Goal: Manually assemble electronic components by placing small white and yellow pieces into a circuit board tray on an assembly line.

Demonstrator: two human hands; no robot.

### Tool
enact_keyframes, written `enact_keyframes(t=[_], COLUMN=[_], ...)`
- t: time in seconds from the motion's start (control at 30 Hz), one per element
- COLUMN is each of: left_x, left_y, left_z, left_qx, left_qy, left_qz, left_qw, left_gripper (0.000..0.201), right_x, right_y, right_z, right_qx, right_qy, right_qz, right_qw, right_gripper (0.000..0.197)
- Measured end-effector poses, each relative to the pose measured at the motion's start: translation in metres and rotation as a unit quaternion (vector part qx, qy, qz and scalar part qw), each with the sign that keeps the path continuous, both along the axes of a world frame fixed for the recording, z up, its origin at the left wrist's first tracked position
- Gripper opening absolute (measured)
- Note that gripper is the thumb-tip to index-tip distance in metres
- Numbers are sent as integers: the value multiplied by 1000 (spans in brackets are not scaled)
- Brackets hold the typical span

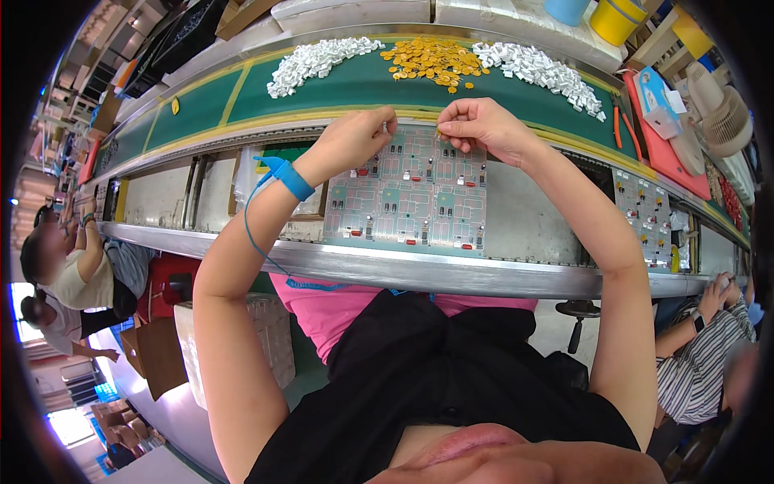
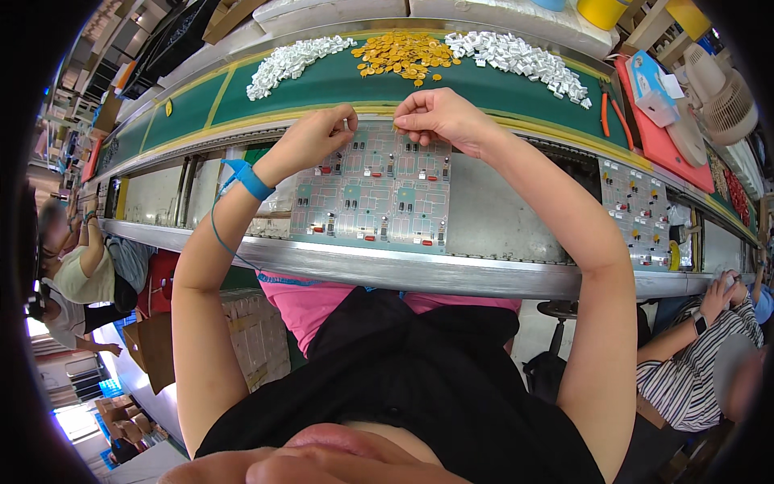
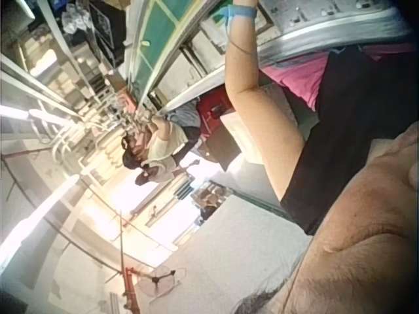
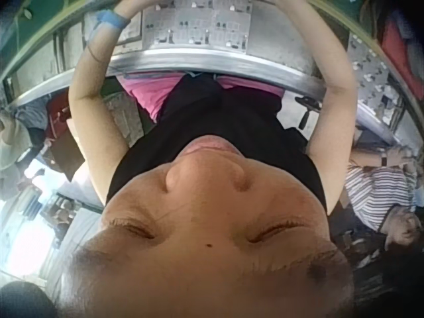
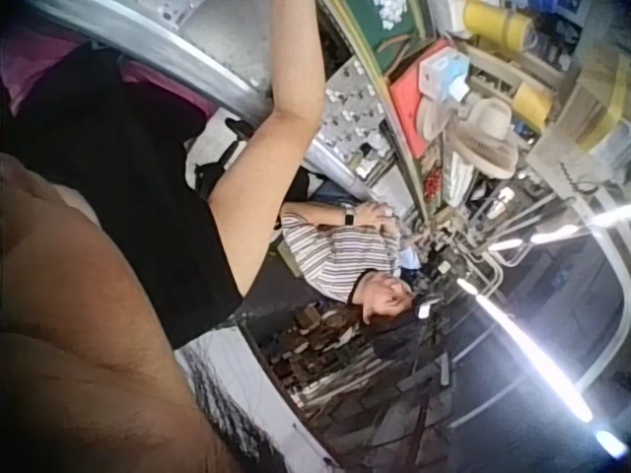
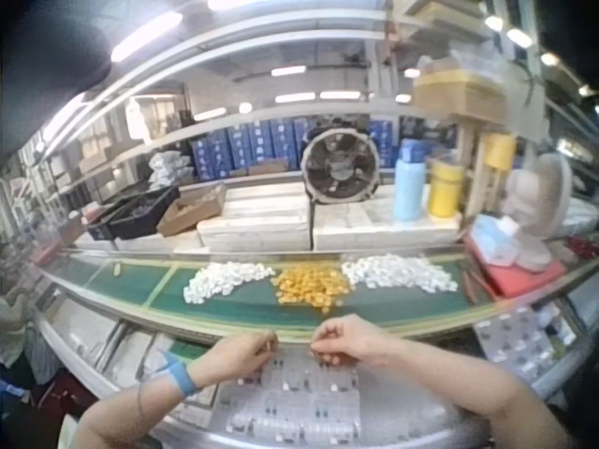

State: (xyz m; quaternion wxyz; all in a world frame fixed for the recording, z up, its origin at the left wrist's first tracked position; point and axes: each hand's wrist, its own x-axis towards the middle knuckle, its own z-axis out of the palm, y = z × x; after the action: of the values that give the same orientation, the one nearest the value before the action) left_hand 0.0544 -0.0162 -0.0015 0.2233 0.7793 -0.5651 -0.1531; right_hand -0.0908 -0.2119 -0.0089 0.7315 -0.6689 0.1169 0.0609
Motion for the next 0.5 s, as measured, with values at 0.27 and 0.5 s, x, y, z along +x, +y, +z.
enact_keyframes(t=[0.27,0.5], left_x=[-7,7], left_y=[-4,-1], left_z=[-1,-3], left_qx=[-10,22], left_qy=[-69,106], left_qz=[-26,12], left_qw=[997,994], left_gripper=[11,10], right_x=[5,5], right_y=[2,1], right_z=[-7,-5], right_qx=[-282,-359], right_qy=[-53,-85], right_qz=[40,67], right_qw=[957,927], right_gripper=[10,10])
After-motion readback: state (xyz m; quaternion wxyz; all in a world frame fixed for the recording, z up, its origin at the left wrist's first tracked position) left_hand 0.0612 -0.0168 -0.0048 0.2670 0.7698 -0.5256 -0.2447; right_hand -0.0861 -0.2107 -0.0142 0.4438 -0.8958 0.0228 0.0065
